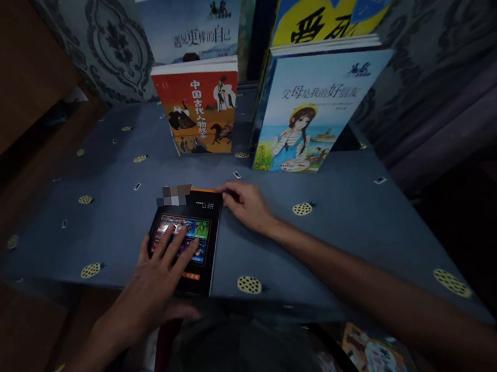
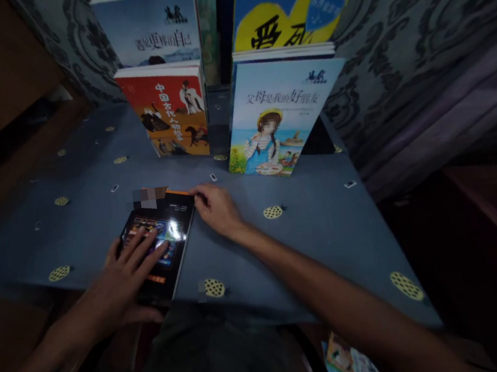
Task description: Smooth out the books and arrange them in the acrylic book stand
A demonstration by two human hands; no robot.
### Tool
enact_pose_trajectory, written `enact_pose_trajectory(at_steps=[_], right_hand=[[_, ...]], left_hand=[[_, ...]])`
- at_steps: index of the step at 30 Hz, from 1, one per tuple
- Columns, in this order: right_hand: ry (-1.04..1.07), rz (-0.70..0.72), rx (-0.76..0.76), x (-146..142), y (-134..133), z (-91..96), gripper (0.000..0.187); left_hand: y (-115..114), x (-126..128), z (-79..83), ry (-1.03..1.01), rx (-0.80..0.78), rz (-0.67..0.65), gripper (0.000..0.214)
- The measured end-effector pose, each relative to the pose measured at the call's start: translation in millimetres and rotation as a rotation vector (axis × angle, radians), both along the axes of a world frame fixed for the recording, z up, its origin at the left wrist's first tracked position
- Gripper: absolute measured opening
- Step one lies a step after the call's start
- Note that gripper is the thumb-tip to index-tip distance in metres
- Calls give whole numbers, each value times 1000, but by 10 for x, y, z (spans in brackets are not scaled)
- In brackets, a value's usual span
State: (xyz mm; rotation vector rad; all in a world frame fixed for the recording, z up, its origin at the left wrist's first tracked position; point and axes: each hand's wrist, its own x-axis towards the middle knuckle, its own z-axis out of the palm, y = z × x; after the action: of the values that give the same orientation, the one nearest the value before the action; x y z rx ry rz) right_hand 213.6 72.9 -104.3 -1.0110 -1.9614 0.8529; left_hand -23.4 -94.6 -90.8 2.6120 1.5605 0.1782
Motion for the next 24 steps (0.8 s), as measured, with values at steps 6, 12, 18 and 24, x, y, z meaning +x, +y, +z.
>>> enact_pose_trajectory(at_steps=[6,12,18,24], right_hand=[[35,31,-67,-8,18,-34,23],[129,144,-52,10,-4,73,29],[262,215,-166,-6,-57,127,39],[324,210,-64,-32,-55,145,36]], left_hand=[[-102,-163,130,89,-1,-60,87],[-109,-304,474,-258,119,-33,70],[-46,-291,694,-432,173,138,43],[69,-242,913,-408,507,286,17]])
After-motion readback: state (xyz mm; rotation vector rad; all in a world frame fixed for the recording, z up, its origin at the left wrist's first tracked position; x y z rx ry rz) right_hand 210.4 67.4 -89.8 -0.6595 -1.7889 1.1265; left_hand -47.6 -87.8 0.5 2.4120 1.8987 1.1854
